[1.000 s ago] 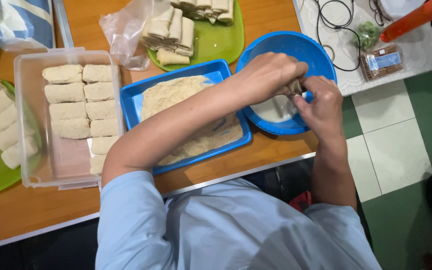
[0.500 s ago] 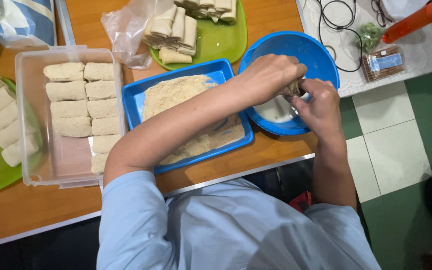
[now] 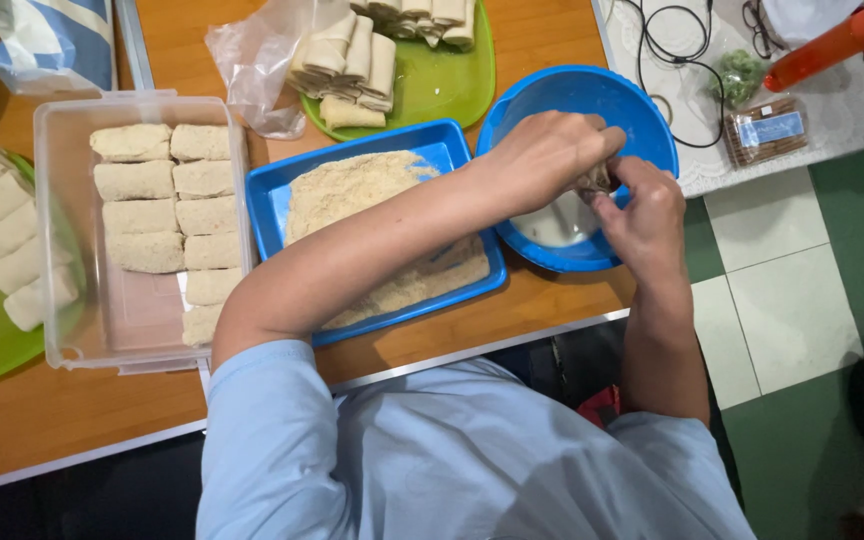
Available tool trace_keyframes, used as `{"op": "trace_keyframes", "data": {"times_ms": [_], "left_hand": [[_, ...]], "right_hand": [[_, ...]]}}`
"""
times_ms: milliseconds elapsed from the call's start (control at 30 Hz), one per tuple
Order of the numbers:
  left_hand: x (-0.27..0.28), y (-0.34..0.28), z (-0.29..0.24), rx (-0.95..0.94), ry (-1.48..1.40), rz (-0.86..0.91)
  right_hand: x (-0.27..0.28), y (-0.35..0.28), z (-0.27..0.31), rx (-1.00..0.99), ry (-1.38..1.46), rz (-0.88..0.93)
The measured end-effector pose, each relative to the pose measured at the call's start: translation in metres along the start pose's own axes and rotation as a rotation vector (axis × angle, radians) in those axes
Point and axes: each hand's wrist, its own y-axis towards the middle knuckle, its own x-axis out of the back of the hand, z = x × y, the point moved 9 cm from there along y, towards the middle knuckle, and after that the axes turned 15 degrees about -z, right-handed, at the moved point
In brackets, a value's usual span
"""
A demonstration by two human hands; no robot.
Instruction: Coating uncooked pastry rolls with a liquid batter and then breadcrumbs.
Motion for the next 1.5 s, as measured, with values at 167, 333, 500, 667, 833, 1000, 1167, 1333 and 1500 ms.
{"op": "trace_keyframes", "data": {"times_ms": [167, 333, 500, 667, 833, 1000, 1167, 1333, 1500], "left_hand": [[-0.003, 0.001, 0.004, 0.035, -0.007, 0.007], [-0.008, 0.0, 0.007, 0.065, -0.001, 0.035], [-0.017, -0.007, 0.016, 0.067, 0.016, 0.031], [-0.017, -0.006, 0.025, 0.198, 0.031, 0.061], [0.032, -0.007, 0.009, 0.208, -0.03, 0.002], [0.119, -0.037, -0.025, 0.299, -0.018, -0.01], [0.18, -0.122, -0.04, 0.534, 0.119, -0.064], [0.191, -0.196, -0.028, 0.799, 0.243, -0.117], [0.19, -0.218, -0.015, 0.82, 0.471, -0.099]], "right_hand": [[0.0, 0.001, 0.001, -0.042, -0.012, 0.029], [0.005, 0.004, 0.008, -0.047, -0.011, 0.031], [0.0, 0.004, 0.002, -0.115, 0.025, 0.08], [-0.006, 0.001, -0.011, -0.161, 0.108, 0.107], [0.007, 0.005, 0.024, -0.231, 0.275, 0.041], [0.011, 0.005, 0.12, 0.02, 0.285, 0.002], [-0.044, -0.016, 0.176, 0.161, 0.396, 0.175], [-0.104, -0.037, 0.207, 0.269, 0.459, 0.391], [-0.148, -0.046, 0.204, 0.283, 0.296, 0.549]]}}
